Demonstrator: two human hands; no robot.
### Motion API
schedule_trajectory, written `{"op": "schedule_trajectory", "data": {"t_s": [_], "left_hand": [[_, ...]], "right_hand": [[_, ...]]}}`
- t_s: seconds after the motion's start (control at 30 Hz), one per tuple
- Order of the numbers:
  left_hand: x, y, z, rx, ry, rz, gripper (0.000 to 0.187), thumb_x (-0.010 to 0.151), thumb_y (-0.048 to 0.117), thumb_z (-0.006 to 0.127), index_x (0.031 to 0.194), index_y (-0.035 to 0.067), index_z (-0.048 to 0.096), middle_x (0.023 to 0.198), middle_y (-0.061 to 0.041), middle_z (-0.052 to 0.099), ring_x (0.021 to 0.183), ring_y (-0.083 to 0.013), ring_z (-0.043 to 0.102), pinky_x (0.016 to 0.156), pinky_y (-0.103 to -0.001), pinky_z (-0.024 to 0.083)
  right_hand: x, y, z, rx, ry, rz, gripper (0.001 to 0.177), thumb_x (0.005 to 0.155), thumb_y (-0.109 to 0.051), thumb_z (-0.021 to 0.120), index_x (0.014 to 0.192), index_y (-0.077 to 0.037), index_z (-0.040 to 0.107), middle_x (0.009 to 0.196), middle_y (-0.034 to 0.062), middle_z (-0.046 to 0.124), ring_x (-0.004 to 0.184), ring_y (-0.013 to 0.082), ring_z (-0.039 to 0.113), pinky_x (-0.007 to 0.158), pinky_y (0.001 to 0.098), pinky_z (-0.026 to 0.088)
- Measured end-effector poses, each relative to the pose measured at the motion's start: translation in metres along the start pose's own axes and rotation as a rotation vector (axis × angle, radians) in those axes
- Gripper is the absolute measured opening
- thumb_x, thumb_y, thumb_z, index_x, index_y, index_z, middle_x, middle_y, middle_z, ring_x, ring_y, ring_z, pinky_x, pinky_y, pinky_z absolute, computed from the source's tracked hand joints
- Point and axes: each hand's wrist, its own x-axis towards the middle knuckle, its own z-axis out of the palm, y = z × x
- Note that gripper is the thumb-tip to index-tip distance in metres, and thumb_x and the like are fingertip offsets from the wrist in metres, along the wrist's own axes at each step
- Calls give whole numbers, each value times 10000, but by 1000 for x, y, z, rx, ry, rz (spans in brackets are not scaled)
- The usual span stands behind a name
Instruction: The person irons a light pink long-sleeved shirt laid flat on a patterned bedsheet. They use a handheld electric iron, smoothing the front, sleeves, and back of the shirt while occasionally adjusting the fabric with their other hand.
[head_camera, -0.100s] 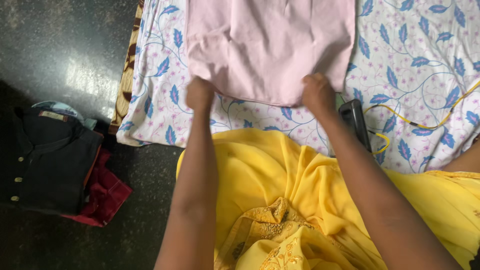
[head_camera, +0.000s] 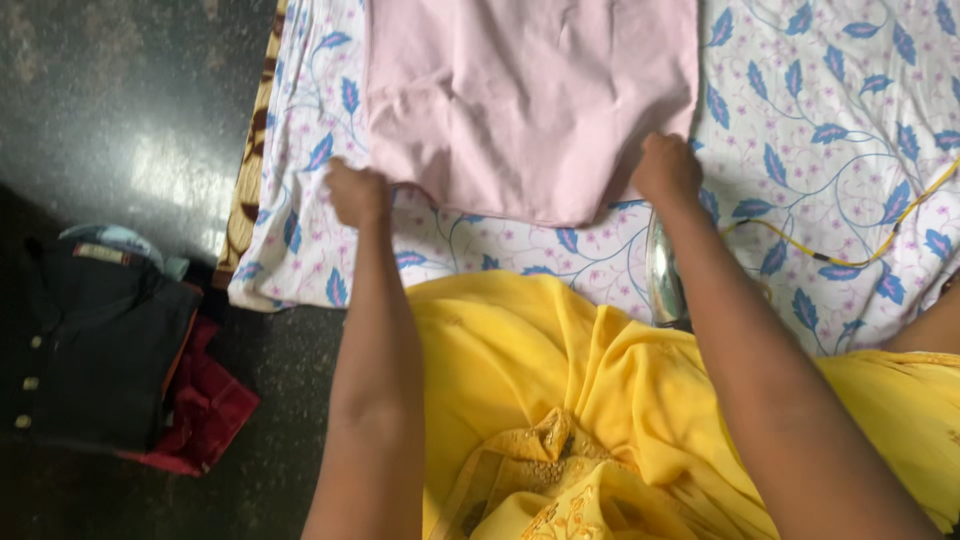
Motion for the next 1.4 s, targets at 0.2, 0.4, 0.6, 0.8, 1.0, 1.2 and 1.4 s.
{"op": "schedule_trajectory", "data": {"t_s": [0.2, 0.4, 0.6, 0.8, 1.0, 1.2, 1.4], "left_hand": [[34, -25, 44, -53, -27, -61, 602, 843, 326, 790, 1324, 104, 504, 1276, -188, 588, 1126, -401, 630, 899, -507, 521], [45, -36, 69, -51, -26, 149, 533, 740, 170, 802, 1214, 93, 572, 1180, -203, 653, 1063, -413, 662, 902, -475, 535], [54, -54, 72, 48, 22, 38, 264, 846, 110, 723, 1075, 38, 612, 1087, -240, 701, 995, -432, 692, 838, -515, 555], [25, -26, 70, 243, 267, 454, 338, 736, 141, 733, 1051, 57, 642, 1038, -217, 640, 939, -405, 636, 715, -512, 542], [-94, 21, 117, 172, -359, 1186, 415, 711, 11, 653, 1117, 90, 677, 1113, -152, 641, 1031, -385, 635, 783, -490, 555], [-101, 27, 133, 408, -159, 1433, 157, 877, 26, 647, 1027, 37, 693, 1023, -144, 660, 925, -323, 686, 662, -389, 603], [-104, 27, 119, 536, -455, 1100, 128, 926, 34, 634, 1002, 46, 736, 1057, -170, 713, 967, -347, 719, 753, -430, 603]], "right_hand": [[77, 65, -15, -98, -651, 74, 321, 881, -299, 782, 1049, -25, 780, 993, 187, 783, 864, 330, 739, 764, 455, 562], [57, 122, 13, 600, -628, 45, 230, 776, -174, 822, 977, -65, 816, 890, 81, 807, 792, 163, 727, 758, 361, 583], [21, 188, -9, 119, -390, -116, 189, 861, -185, 792, 1028, -108, 835, 945, 129, 810, 846, 215, 759, 811, 356, 583], [-66, 145, -72, 267, -56, -120, 321, 1011, -361, 624, 1164, -121, 772, 1034, 152, 749, 941, 319, 721, 833, 428, 552], [-165, 61, -78, 101, -85, 72, 584, 834, -458, 764, 1244, -68, 622, 1084, 202, 720, 1008, 415, 687, 841, 512, 536], [-197, 41, -90, 248, 107, 22, 493, 805, -226, 789, 1241, -56, 634, 1022, 212, 734, 956, 416, 706, 823, 501, 548], [-189, 25, -139, 474, 7, 77, 403, 814, -208, 778, 1183, -90, 669, 859, 170, 732, 773, 362, 740, 721, 464, 559]]}}
